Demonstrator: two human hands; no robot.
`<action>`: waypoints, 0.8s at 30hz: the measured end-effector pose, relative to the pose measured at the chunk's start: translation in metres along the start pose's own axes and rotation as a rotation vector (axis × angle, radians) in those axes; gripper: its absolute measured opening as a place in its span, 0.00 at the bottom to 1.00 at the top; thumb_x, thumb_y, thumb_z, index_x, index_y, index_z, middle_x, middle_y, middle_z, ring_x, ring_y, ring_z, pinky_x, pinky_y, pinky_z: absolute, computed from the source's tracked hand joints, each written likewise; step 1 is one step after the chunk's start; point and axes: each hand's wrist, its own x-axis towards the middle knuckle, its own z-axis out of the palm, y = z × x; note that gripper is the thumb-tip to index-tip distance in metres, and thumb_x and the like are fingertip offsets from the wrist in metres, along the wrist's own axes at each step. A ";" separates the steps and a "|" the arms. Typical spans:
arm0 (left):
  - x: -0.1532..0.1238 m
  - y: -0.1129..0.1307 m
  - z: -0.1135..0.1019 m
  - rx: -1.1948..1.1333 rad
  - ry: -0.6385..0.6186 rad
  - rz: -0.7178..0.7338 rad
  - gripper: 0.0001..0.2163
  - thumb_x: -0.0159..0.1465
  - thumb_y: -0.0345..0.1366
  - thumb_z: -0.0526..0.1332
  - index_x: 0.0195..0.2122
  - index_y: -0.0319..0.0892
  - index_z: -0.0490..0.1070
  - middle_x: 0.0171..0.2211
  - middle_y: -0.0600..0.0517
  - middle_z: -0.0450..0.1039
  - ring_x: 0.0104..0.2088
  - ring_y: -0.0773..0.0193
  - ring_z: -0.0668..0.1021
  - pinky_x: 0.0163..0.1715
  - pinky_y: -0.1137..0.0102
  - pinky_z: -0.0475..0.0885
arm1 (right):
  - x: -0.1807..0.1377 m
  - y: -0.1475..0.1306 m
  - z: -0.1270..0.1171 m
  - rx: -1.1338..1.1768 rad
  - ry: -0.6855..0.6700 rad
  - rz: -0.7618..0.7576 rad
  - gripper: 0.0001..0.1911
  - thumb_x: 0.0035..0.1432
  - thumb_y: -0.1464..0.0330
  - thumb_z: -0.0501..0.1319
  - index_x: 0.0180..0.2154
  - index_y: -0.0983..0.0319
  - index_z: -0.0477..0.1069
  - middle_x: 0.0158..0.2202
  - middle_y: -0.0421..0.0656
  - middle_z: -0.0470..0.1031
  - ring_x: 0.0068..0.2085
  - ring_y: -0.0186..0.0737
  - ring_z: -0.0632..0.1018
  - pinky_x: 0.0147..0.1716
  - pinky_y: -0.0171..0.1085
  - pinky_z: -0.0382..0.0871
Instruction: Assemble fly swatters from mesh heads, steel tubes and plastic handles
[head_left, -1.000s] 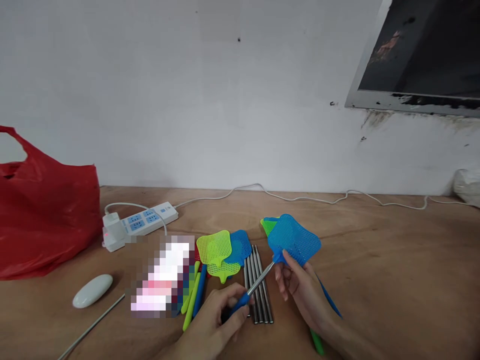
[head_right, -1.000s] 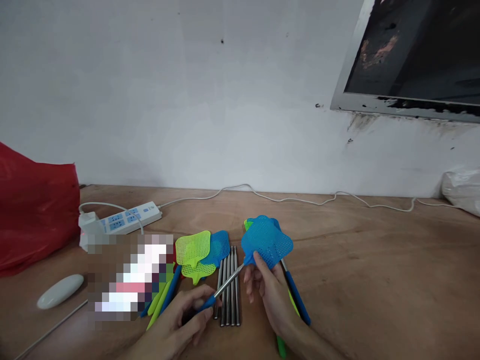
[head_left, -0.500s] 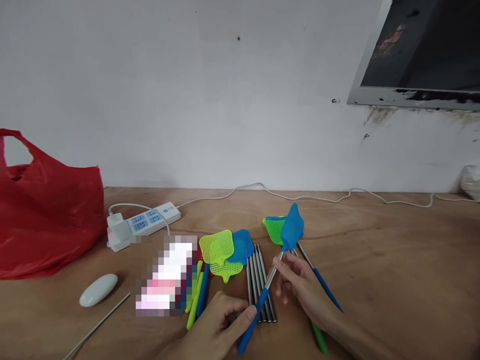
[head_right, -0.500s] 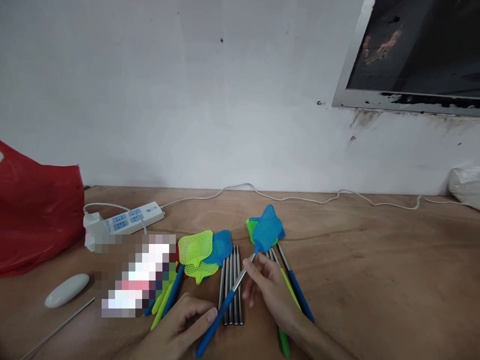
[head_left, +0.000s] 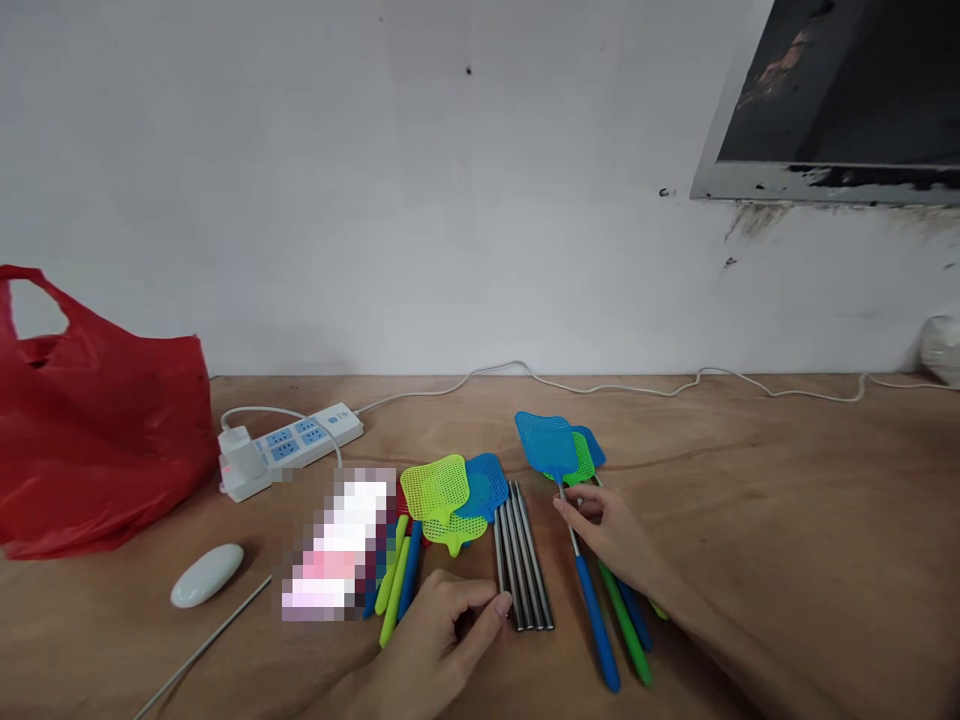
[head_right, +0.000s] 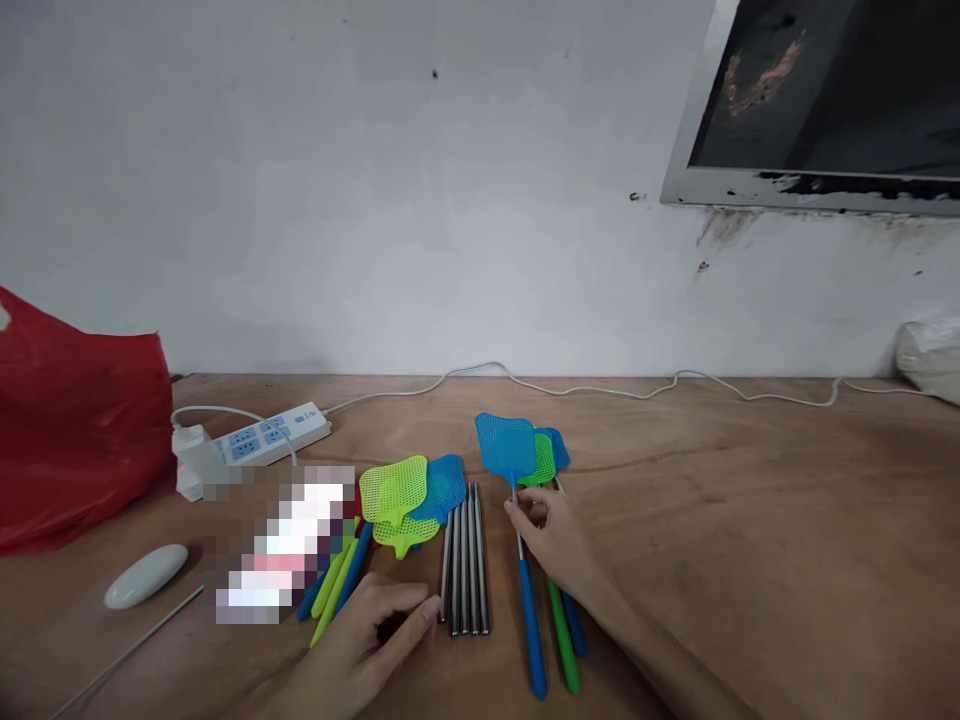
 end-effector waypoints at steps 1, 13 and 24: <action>0.000 0.000 -0.001 0.018 0.001 0.026 0.23 0.74 0.46 0.47 0.22 0.43 0.58 0.19 0.57 0.57 0.21 0.67 0.65 0.24 0.70 0.56 | 0.000 0.002 0.000 -0.047 0.020 -0.009 0.16 0.58 0.57 0.62 0.22 0.59 0.74 0.13 0.35 0.60 0.17 0.36 0.62 0.20 0.36 0.50; 0.001 0.000 -0.017 0.280 0.129 0.104 0.18 0.73 0.36 0.48 0.24 0.43 0.59 0.23 0.53 0.66 0.24 0.65 0.70 0.25 0.71 0.56 | -0.006 0.006 -0.006 -0.564 0.070 -0.061 0.04 0.54 0.66 0.64 0.29 0.57 0.69 0.26 0.41 0.73 0.24 0.42 0.70 0.24 0.38 0.43; 0.004 -0.006 -0.022 0.302 0.187 0.097 0.13 0.73 0.34 0.50 0.30 0.42 0.65 0.28 0.53 0.69 0.27 0.64 0.71 0.28 0.71 0.59 | -0.021 -0.020 0.004 -0.499 -0.330 -0.454 0.03 0.63 0.71 0.57 0.36 0.59 0.68 0.33 0.43 0.74 0.37 0.45 0.73 0.38 0.42 0.62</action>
